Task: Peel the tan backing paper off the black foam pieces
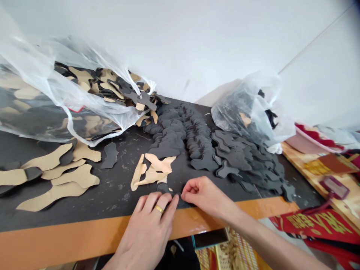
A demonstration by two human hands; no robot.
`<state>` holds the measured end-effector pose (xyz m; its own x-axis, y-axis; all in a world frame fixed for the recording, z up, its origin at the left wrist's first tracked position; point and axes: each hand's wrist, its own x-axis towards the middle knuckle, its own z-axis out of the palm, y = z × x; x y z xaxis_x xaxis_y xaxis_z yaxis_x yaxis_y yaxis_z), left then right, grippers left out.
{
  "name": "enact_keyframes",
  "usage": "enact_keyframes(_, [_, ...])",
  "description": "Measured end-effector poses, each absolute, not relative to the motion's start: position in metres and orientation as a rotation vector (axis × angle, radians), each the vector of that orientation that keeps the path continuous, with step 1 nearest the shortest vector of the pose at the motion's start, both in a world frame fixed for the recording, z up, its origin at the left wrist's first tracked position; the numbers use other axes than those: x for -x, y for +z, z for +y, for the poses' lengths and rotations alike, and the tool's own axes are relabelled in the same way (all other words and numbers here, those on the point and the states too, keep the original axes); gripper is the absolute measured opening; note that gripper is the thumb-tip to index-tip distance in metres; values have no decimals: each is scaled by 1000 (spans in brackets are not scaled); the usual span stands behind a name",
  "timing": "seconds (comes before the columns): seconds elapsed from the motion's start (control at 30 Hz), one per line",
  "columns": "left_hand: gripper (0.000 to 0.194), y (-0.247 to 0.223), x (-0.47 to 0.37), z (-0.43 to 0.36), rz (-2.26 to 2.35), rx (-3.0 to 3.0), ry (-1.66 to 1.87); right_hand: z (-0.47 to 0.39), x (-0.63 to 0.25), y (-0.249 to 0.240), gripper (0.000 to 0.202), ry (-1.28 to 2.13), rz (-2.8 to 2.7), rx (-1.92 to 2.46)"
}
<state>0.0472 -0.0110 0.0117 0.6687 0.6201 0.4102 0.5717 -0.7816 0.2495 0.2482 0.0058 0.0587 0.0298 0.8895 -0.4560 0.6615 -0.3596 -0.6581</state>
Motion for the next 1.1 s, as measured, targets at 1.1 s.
enact_keyframes(1.1, [32, 44, -38, 20, 947, -2275, 394, -37, -231, 51, 13, 675, -1966, 1726])
